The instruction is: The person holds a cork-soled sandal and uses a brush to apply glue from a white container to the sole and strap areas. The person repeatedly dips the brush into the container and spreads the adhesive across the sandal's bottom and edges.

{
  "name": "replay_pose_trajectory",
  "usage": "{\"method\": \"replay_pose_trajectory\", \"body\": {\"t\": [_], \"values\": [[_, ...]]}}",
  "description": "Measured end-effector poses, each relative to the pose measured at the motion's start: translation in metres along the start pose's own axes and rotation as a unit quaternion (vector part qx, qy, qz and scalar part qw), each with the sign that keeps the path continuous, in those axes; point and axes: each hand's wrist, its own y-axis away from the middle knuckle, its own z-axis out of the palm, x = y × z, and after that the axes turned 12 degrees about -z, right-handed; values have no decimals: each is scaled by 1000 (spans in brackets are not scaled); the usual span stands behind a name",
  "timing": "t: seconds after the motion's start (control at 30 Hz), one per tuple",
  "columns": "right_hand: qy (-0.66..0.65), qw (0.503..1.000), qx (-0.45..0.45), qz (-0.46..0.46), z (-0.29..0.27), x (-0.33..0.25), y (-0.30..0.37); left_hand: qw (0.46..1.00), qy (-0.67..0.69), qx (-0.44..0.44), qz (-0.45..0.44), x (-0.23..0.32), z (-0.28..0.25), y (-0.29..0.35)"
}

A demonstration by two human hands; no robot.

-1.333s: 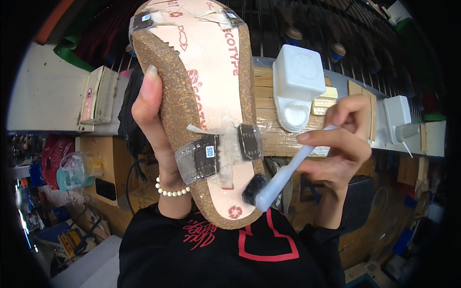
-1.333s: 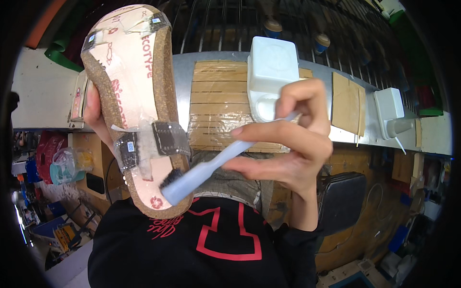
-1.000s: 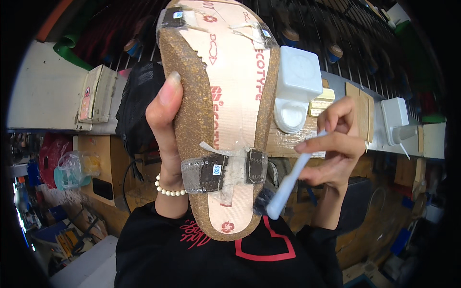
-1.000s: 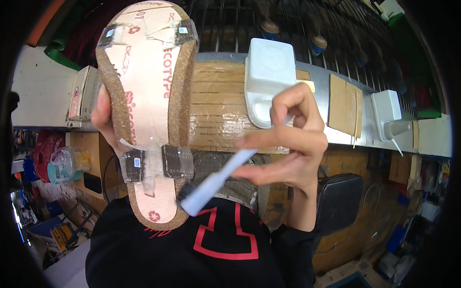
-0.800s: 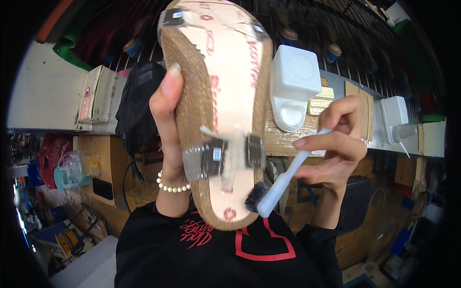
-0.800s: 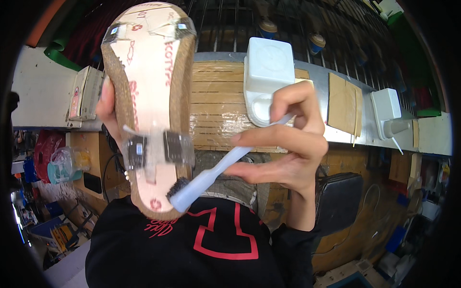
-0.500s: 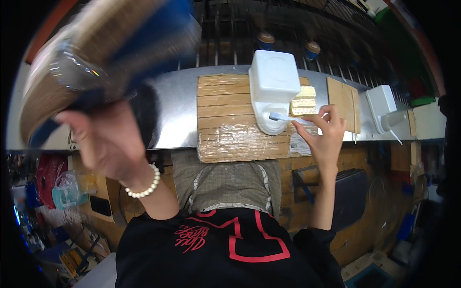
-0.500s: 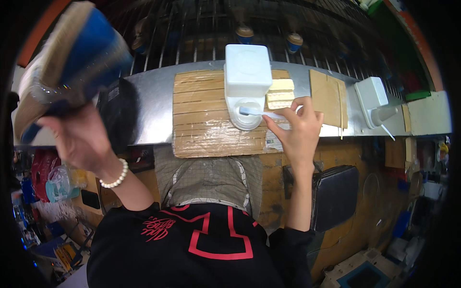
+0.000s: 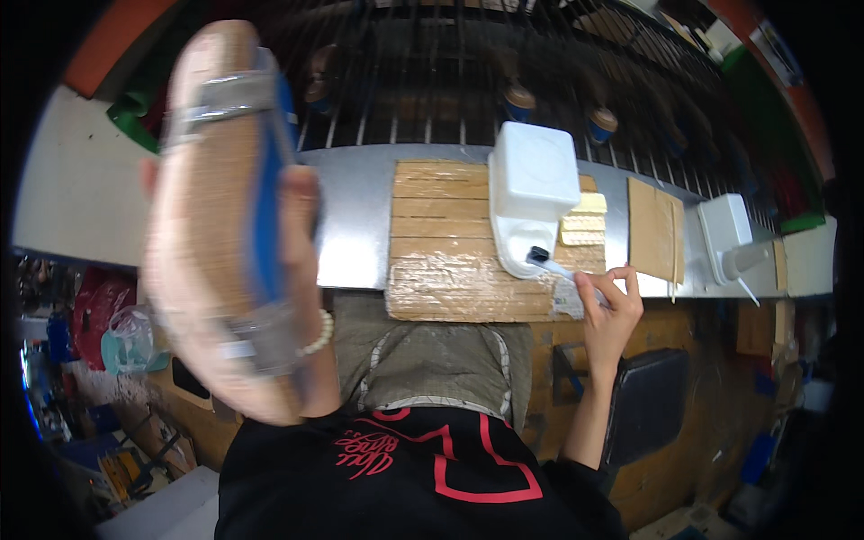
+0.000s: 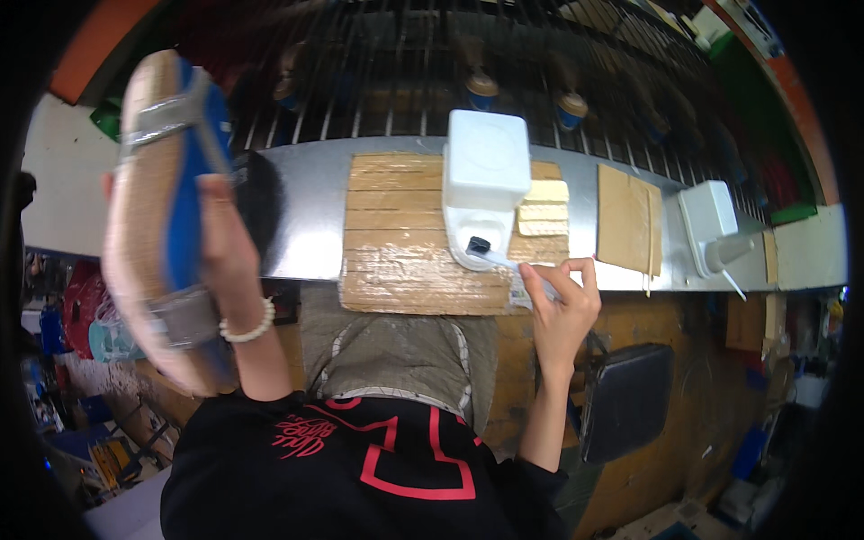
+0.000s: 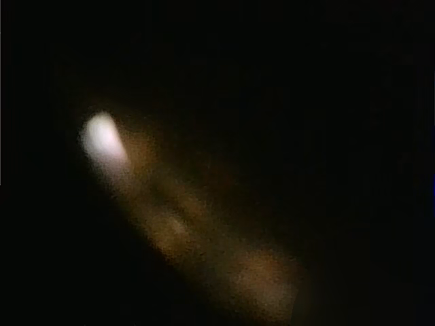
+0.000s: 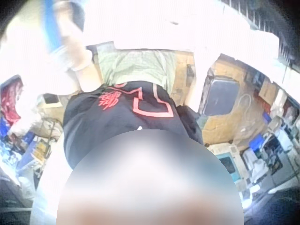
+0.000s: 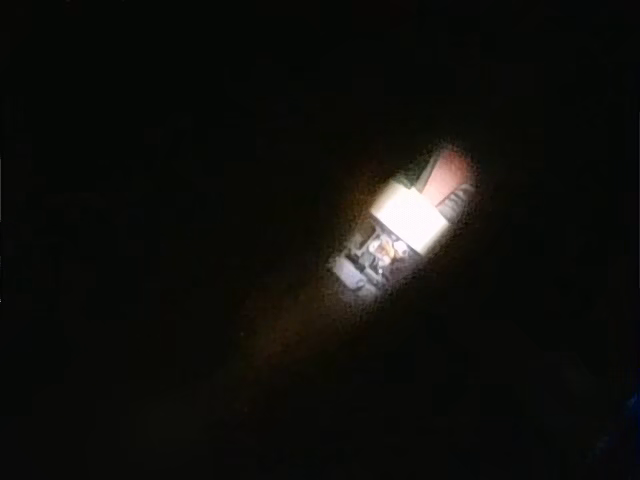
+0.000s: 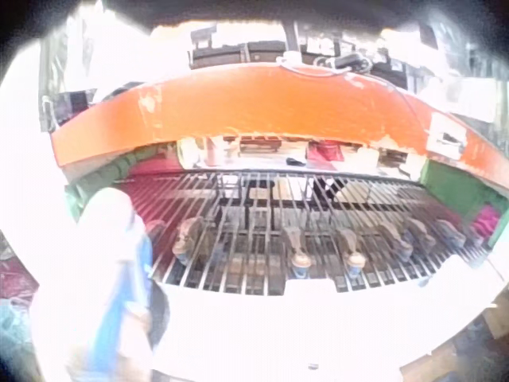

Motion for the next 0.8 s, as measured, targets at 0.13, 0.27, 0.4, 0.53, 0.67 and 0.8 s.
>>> {"method": "replay_pose_trajectory", "body": {"t": [0.13,0.27,0.4,0.53,0.67,0.8], "values": [[-179,979,95,-29,-9,-39,-18,978,154,-55,-128,-9,-2,27],[-210,957,96,-178,-21,-89,-35,948,209,-180,-161,-30,-1,19],[-150,955,90,-239,-20,-117,-51,930,244,-252,-105,-45,25,23],[-99,950,139,-262,-21,-126,-63,981,57,-165,-85,-33,41,40],[-62,944,144,-289,-31,-128,-69,974,11,-176,-146,-18,38,51],[-50,934,155,-319,-40,-120,-78,971,9,-193,-141,-18,41,55]]}}
